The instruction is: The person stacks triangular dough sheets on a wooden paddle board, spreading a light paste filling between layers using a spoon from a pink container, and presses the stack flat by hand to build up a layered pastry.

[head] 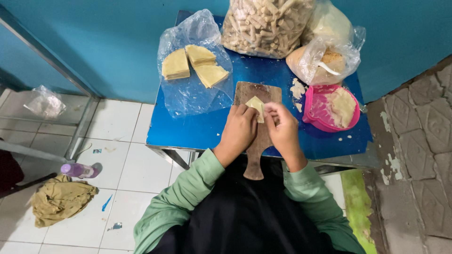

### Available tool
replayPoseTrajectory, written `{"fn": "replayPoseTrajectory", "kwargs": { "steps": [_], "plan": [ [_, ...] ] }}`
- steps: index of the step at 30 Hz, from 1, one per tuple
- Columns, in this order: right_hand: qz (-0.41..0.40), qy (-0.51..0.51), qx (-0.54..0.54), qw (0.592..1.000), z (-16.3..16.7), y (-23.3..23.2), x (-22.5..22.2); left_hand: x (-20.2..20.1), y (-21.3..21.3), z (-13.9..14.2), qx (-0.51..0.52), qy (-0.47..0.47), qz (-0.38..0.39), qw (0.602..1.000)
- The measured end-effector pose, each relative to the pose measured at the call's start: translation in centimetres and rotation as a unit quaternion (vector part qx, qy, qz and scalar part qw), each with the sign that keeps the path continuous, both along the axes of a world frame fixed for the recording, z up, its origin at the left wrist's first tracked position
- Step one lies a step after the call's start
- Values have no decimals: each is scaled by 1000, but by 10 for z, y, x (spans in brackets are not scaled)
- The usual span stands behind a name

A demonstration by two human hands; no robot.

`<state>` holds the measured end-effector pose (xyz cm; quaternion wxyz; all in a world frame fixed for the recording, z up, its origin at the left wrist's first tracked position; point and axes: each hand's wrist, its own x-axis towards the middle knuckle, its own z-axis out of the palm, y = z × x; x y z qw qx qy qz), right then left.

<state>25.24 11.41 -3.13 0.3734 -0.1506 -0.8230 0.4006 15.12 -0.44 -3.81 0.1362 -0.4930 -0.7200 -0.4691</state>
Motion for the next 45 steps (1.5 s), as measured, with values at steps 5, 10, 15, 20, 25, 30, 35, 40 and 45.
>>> {"fn": "replayPoseTrajectory", "kwargs": {
  "steps": [5, 10, 15, 20, 25, 30, 35, 40, 45],
  "plan": [
    [14, -104, 287, 952, 23, 1, 14, -1, 0, -3, -2, -5, -1, 1000],
    [27, -125, 295, 947, 24, 7, 13, -3, -4, -3, -21, 18, -15, 1000],
    [35, -97, 253, 962, 11, 27, 0, -9, -3, -2, -54, 44, -50, 996],
    [54, -106, 238, 964, 4, 40, -3, -23, 7, -9, -67, 10, -52, 996],
    [76, -172, 235, 954, 11, 45, -2, -38, 20, -18, -88, -24, -64, 994],
    [71, -168, 165, 969, 12, 48, -17, -55, 29, -19, -116, -64, -55, 990],
    [103, -143, 71, 982, 11, 49, -19, -67, 28, -25, -53, -144, -111, 982],
    [139, -97, 266, 949, 10, 50, -17, -64, 27, -33, -48, -37, -104, 993],
    [187, -169, 228, 940, 14, 66, -18, -65, 32, -28, -122, -13, -128, 984]
  ]
}}
